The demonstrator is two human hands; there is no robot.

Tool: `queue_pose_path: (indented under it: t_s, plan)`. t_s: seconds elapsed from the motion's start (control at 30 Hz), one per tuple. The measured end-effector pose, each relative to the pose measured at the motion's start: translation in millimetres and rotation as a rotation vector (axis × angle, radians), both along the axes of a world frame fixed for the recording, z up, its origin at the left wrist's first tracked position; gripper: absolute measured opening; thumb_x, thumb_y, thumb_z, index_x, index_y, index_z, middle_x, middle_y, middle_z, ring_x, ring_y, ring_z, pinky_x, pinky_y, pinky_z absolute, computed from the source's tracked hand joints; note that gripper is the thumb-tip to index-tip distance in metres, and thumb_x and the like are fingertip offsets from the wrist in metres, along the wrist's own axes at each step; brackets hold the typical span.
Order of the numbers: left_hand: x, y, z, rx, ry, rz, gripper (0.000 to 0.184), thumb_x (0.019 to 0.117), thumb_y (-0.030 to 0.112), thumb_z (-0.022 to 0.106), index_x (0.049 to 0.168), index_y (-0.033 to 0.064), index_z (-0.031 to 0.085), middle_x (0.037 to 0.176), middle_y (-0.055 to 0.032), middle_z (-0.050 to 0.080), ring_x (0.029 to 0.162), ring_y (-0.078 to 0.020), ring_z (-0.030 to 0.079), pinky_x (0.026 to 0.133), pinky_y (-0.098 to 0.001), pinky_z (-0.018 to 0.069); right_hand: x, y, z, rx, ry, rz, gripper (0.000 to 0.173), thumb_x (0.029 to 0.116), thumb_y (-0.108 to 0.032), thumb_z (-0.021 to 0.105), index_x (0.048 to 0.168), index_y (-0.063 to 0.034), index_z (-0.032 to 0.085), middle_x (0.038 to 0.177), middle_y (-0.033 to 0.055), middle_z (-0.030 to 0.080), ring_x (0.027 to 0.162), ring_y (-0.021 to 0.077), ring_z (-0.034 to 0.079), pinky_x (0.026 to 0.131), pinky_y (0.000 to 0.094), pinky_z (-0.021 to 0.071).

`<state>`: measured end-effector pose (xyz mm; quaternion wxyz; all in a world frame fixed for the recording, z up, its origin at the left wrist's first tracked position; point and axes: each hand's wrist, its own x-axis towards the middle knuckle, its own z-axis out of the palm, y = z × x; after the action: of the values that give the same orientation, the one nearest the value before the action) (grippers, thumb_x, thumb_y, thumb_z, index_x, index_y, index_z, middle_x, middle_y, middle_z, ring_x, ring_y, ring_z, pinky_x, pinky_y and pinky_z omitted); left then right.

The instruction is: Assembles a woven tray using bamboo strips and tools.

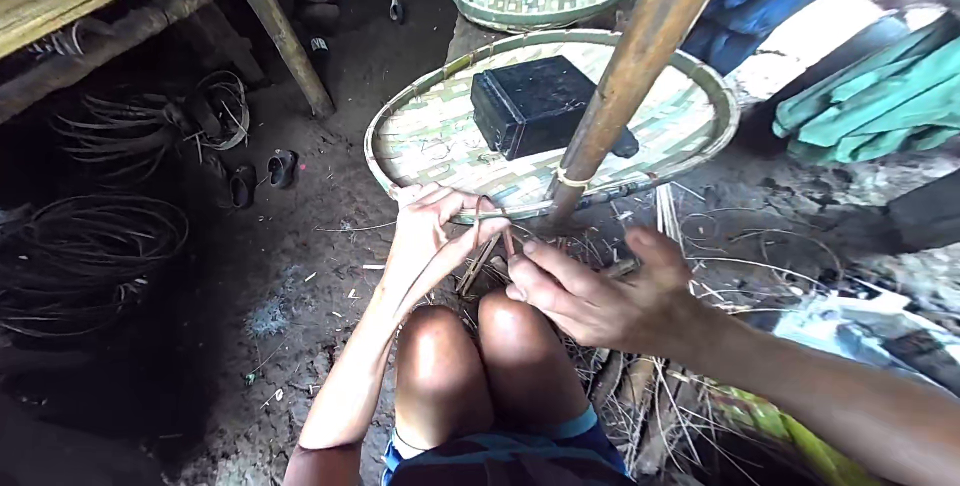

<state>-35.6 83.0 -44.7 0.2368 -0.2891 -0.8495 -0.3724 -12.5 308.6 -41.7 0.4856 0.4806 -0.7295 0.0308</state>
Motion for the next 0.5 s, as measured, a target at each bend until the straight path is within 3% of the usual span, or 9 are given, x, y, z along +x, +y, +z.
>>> queue_pose_path:
  t_s: [0.03,0.1,0.17,0.23,0.33,0.4,0.43,0.5]
  plan:
    - [3.1,4.2,3.9,0.006,-0.046,0.041,0.026,0.0867,0.034,0.08,0.093,0.0094,0.075,0.083,-0.0019,0.069,0.08,-0.0132,0.061,0.083,-0.0373,0.0431,0.5,2.0,-3.1,0.032,-0.031,0.004,0.016,0.1047,-0.01,0.053,0.103,-0.0097,0.068,0.102,0.0035,0.072,0.107,0.0163,0.063,0.117,0.0417,0.0236]
    - [5.1,9.6,8.5,0.024,-0.108,0.093,0.029,0.0807,0.032,0.086,0.091,0.011,0.069,0.075,0.0006,0.064,0.07,-0.0117,0.057,0.077,-0.0377,0.0421,0.8,5.5,12.4,0.096,-0.144,-0.025,0.02,0.1035,-0.008,0.053,0.098,-0.0091,0.072,0.102,0.0072,0.072,0.111,0.024,0.065,0.116,0.0537,0.0267]
    - [5.1,11.7,11.1,0.021,-0.131,0.123,0.036,0.0792,0.028,0.087,0.098,0.0116,0.061,0.075,0.0017,0.062,0.066,-0.0113,0.056,0.073,-0.0381,0.043,-1.0,6.4,39.6,0.137,-0.221,-0.102,0.022,0.1022,-0.004,0.053,0.104,-0.0085,0.074,0.112,0.011,0.07,0.118,0.0336,0.061,0.112,0.0675,0.0238]
    - [5.8,12.9,10.5,0.039,-0.15,0.133,0.045,0.0793,0.022,0.086,0.112,0.0116,0.056,0.075,0.0027,0.063,0.064,-0.0114,0.056,0.07,-0.0382,0.0428,-11.0,-3.3,55.8,0.16,-0.207,-0.218,0.02,0.1023,-0.001,0.051,0.108,-0.0041,0.07,0.11,0.016,0.067,0.117,0.0409,0.059,0.111,0.0732,0.0217]
    - [9.0,15.2,12.1,0.037,-0.201,0.15,0.064,0.081,0.016,0.083,0.134,0.0123,0.047,0.075,0.002,0.065,0.061,-0.0137,0.057,0.063,-0.0364,0.0447,-46.5,-33.4,50.7,0.214,-0.229,-0.272,0.02,0.0991,0.009,0.049,0.097,0.0024,0.067,0.101,0.0214,0.068,0.12,0.0453,0.059,0.116,0.0735,0.0169]
    - [11.0,15.4,15.1,0.007,-0.217,0.172,0.077,0.0823,0.016,0.083,0.145,0.0126,0.039,0.081,0.0002,0.068,0.066,-0.0173,0.059,0.061,-0.0369,0.0463,-59.6,-41.3,47.5,0.158,-0.18,-0.149,0.022,0.0947,0.013,0.053,0.089,0.0005,0.07,0.096,0.0167,0.071,0.12,0.0403,0.062,0.119,0.0677,0.0156]
    - [11.3,15.7,17.5,-0.001,-0.215,0.17,0.084,0.0821,0.015,0.083,0.151,0.0129,0.035,0.087,-0.0008,0.071,0.072,-0.0188,0.061,0.066,-0.0396,0.0464,-59.1,-41.5,52.2,0.043,-0.073,-0.099,0.02,0.0976,0.009,0.054,0.09,-0.0017,0.07,0.094,0.0133,0.073,0.115,0.0343,0.066,0.119,0.0603,0.0221]
    - [9.7,15.8,21.5,-0.032,-0.181,0.13,0.087,0.0841,0.016,0.081,0.155,0.0102,0.031,0.098,0.0001,0.076,0.084,-0.0161,0.065,0.085,-0.0465,0.0431,-52.4,-36.7,73.7,-0.161,0.102,-0.101,0.015,0.1029,-0.009,0.059,0.101,-0.01,0.074,0.104,0.0064,0.076,0.111,0.0248,0.067,0.105,0.0497,0.0355]
